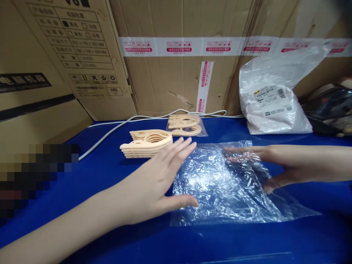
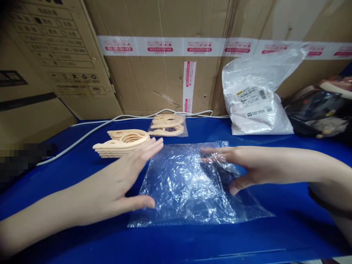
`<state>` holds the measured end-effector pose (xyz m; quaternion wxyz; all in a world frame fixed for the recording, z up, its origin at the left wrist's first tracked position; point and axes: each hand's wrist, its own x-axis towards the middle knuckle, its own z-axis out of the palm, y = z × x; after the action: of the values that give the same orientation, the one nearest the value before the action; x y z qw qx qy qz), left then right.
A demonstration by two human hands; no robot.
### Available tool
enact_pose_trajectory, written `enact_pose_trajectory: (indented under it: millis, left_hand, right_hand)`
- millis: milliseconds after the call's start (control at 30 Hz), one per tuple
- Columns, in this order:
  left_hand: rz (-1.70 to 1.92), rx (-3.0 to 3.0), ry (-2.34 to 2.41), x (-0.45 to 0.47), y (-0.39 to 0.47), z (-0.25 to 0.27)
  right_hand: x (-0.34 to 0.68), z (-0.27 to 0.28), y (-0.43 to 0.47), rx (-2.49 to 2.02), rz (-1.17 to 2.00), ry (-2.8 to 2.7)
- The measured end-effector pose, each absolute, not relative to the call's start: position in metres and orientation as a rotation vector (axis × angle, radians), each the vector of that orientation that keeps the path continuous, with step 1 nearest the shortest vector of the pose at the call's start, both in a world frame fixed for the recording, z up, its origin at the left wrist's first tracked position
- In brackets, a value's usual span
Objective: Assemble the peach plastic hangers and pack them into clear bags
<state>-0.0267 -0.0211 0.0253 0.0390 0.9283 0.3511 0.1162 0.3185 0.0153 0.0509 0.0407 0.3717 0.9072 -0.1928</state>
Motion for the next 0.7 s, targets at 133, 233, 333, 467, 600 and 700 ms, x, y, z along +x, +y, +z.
enact_pose_trajectory:
  millis: [133,233,333,467,600,700]
  left_hand:
    - [0.633,2.952,1.227,-0.044,-0.002,0.047]
    - [0.618,2.884,1.405,-0.067,0.017,0.059]
    - [0.457,2.648,1.623,-0.089,0.034,0.064]
    - [0.277,2.453,1.739,-0.108,0.046,0.065]
    - [0.198,2.450,1.704,-0.111,0.048,0.065]
    - [0.204,2.453,1.722,-0.108,0.046,0.065]
  right_hand:
    - [0.323,0.049,0.015,1.137,-0.625,2.742]
    - [0.323,0.046,0.012,1.182,-0.684,2.749]
    - [0.322,0.045,0.012,1.211,-0.757,2.784]
    - [0.319,0.048,0.023,1.100,-0.818,2.794]
    - [0.320,0.053,0.035,1.147,-0.708,2.734]
    - [0.323,0.054,0.037,1.232,-0.680,2.692]
